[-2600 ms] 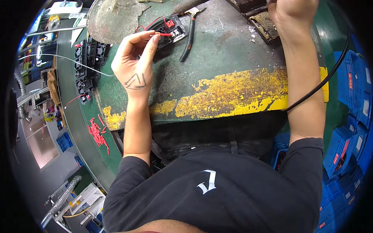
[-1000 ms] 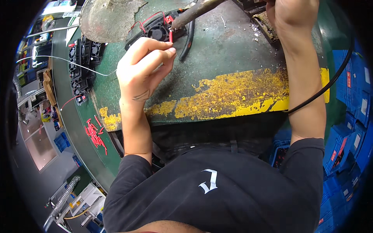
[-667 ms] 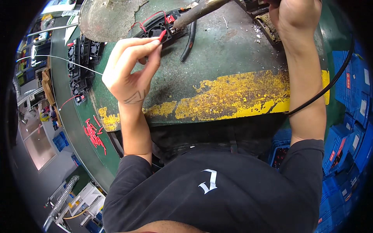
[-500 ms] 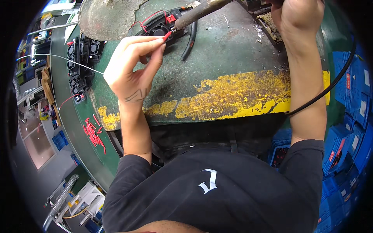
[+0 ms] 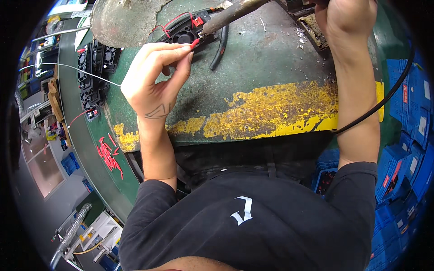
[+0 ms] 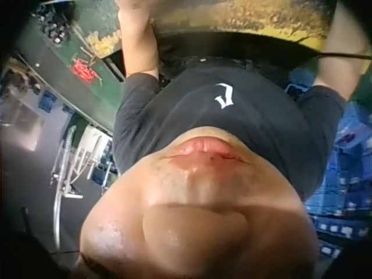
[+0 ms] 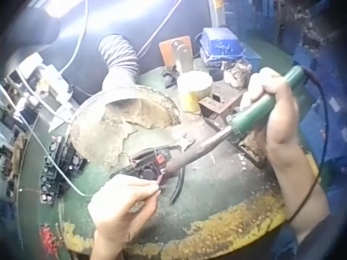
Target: Soldering wires onto a small electronic cooling fan assembly.
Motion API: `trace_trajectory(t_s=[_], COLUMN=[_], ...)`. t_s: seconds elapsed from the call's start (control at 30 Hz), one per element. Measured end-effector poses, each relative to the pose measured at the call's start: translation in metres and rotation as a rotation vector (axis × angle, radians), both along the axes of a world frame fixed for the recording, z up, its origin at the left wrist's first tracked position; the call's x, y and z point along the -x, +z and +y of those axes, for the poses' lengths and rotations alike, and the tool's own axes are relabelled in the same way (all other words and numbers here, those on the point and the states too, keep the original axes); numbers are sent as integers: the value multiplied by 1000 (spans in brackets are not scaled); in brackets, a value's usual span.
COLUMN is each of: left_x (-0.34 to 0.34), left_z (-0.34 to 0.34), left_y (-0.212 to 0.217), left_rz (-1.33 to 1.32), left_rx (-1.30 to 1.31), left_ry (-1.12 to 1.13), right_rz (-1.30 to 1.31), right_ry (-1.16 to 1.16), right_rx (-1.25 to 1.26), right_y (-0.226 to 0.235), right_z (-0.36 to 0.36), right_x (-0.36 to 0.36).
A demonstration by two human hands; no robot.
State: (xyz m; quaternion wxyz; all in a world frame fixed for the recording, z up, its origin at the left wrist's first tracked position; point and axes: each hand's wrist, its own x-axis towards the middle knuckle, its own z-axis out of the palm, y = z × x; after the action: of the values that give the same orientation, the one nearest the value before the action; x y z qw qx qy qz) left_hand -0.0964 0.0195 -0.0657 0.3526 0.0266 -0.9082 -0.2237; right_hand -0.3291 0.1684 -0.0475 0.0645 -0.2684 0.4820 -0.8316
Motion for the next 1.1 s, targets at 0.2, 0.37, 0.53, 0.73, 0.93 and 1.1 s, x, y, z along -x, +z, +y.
trace_trajectory(t_s=[0.2,0.37,0.53,0.73,0.93,1.1], left_x=[2,2,2,1,4,1], left_z=[1,0,1,2,1,1], left_y=[-1,-1,-2,-2,-5,-7], left_rz=[7,7,6,10,11,-6], left_rx=[7,3,7,0,-2,-18], left_ry=[-11,-5,2,14,-11,-1], right_rz=[9,-10,-6,-7,-28,-43], right_ry=[-6,0,-14,-23,-42,-11], right_rx=[-41,-14,-3,-16,-31,-6], right_y=[1,0,0,0,3,0], right_z=[2,0,0,0,1,-2], right_x=[0,0,0,-1,-3,-3])
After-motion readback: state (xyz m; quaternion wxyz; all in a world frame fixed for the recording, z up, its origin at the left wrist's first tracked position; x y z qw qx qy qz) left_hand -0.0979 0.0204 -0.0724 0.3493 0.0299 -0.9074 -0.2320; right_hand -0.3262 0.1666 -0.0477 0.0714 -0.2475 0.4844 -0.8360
